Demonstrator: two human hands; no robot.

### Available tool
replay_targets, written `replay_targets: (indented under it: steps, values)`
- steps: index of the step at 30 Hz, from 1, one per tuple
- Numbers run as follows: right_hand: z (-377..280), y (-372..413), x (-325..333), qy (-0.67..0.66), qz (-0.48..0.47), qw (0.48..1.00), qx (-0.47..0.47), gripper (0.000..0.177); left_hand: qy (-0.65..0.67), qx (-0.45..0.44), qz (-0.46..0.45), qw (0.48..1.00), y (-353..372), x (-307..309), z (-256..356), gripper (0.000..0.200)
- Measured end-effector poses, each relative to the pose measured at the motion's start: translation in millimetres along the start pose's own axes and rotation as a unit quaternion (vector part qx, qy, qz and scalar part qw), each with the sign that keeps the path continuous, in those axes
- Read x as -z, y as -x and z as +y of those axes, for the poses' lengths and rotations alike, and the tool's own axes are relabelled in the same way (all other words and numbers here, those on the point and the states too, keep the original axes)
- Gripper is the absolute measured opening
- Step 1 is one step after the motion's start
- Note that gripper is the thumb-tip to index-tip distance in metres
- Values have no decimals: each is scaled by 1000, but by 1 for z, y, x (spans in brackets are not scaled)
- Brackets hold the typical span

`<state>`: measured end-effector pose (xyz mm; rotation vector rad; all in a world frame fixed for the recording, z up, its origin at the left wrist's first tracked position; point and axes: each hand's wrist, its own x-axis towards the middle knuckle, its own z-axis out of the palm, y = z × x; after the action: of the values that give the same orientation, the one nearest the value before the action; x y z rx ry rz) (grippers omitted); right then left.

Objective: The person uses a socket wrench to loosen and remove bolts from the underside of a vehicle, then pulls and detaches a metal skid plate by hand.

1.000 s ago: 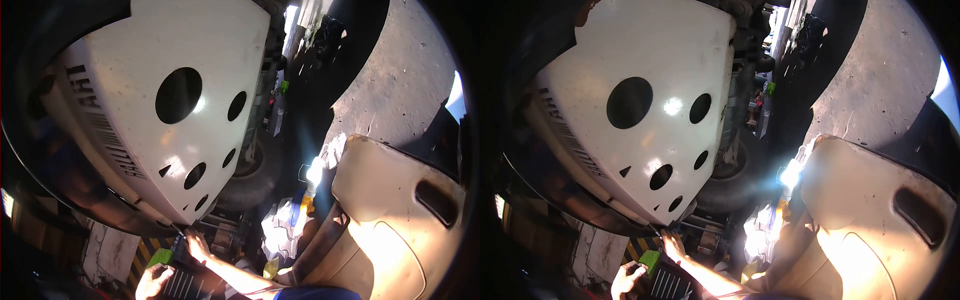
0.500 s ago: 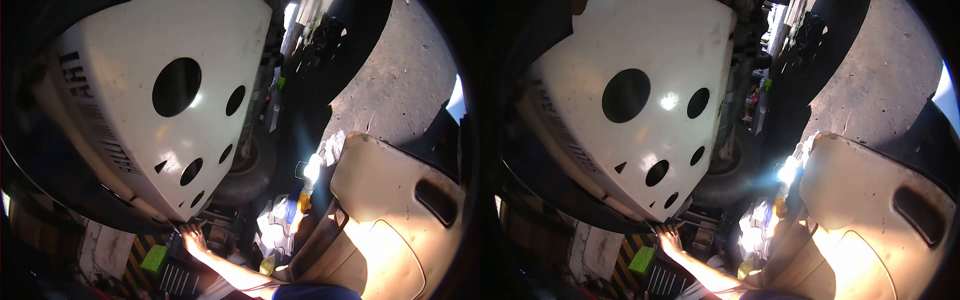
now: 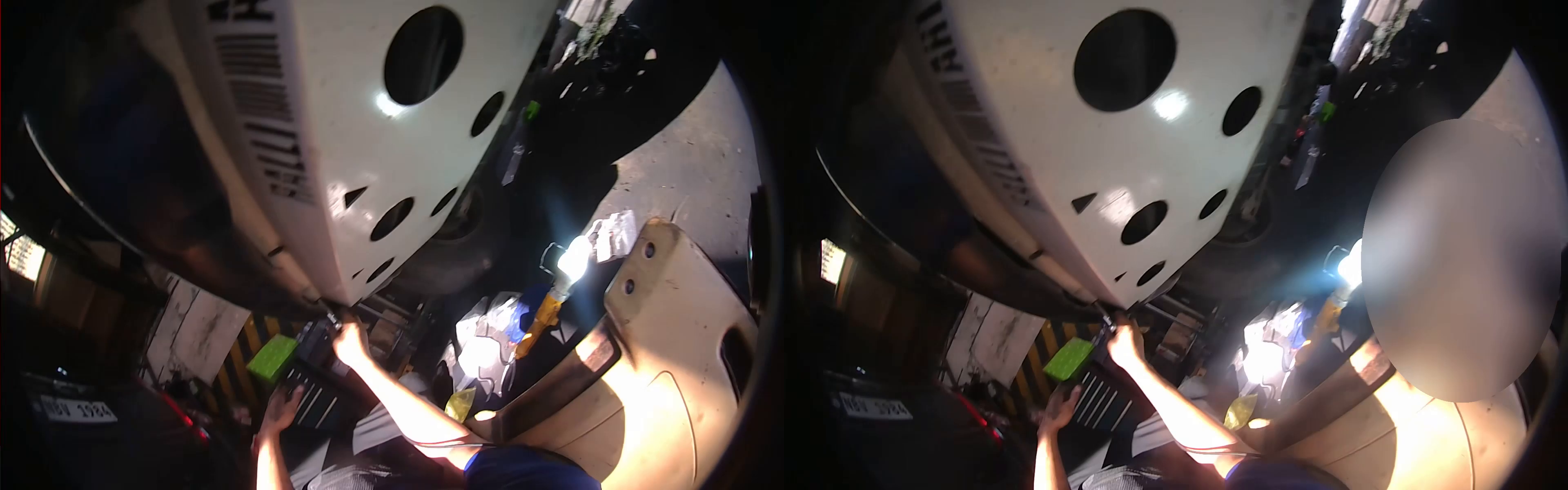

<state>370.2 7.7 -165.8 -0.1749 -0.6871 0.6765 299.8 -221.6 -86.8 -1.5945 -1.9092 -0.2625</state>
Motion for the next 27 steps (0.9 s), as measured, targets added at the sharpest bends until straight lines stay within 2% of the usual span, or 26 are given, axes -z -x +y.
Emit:
replay_targets:
  steps: [1,2,3,5,6,7,8,9,12,13,14,15,16,17,18,19,20,21,23,24,25,27]
  values:
    - [-6,-2,2,-165,-73,974,-137,25,61,-80,-3,995,-14,-9,-15,46]
    - [34,-11,-11,-351,-238,847,-320,12,52,-122,-5,991,-17,-7,-3,43]
    - [12,-4,-5,-573,-183,692,-399,11,44,-112,-13,993,-22,-7,2,41]
    - [9,-3,1,-478,-170,799,-323,8,86,-134,-4,987,-20,6,20,40]
    - [1,-7,8,-280,-172,918,-222,16,67,-150,16,986,-20,8,24,39]
    - [-2,1,1,-126,-58,984,-109,30,48,-168,33,984,-19,8,28,39]
    - [-1,4,1,-30,19,999,-15,30,32,-187,52,980,-20,8,32,39]
    - [-5,3,2,68,93,990,80,31,36,-191,55,979,-19,9,37,39]
    - [-6,-1,4,-92,-57,987,-115,23,22,-209,91,973,-18,14,44,38]
    - [3,0,2,-277,-123,928,-217,22,33,-215,142,966,-12,14,51,29]
    - [13,-4,1,-445,-179,822,-306,21,24,-225,208,952,-9,14,50,27]
    - [26,-5,-1,-592,-224,675,-380,20,17,-234,271,933,-5,13,46,27]
    - [17,-7,1,-589,-228,688,-358,22,17,-241,322,915,0,14,48,26]
    - [7,-4,1,-410,-186,826,-339,26,15,-246,374,894,6,16,50,27]
    - [-5,0,1,-195,-112,950,-217,31,29,-252,375,892,14,20,53,28]
    - [-7,6,2,38,-28,996,-78,35,18,-244,371,896,23,24,57,28]
    - [-2,1,15,231,1,966,116,48,-13,-284,380,880,29,30,64,27]
    - [1,-3,19,248,-28,962,116,55,-43,-323,389,861,32,35,68,26]
    - [-4,3,10,186,35,978,90,52,-46,-327,396,857,37,40,67,21]
    - [-12,5,6,45,-6,998,-53,45,-47,-322,393,860,40,43,67,20]
    - [-5,0,1,-123,-71,982,-121,36,-48,-318,391,862,41,46,68,19]
    - [5,-1,2,-197,-129,957,-169,33,-35,-314,376,871,44,50,74,19]
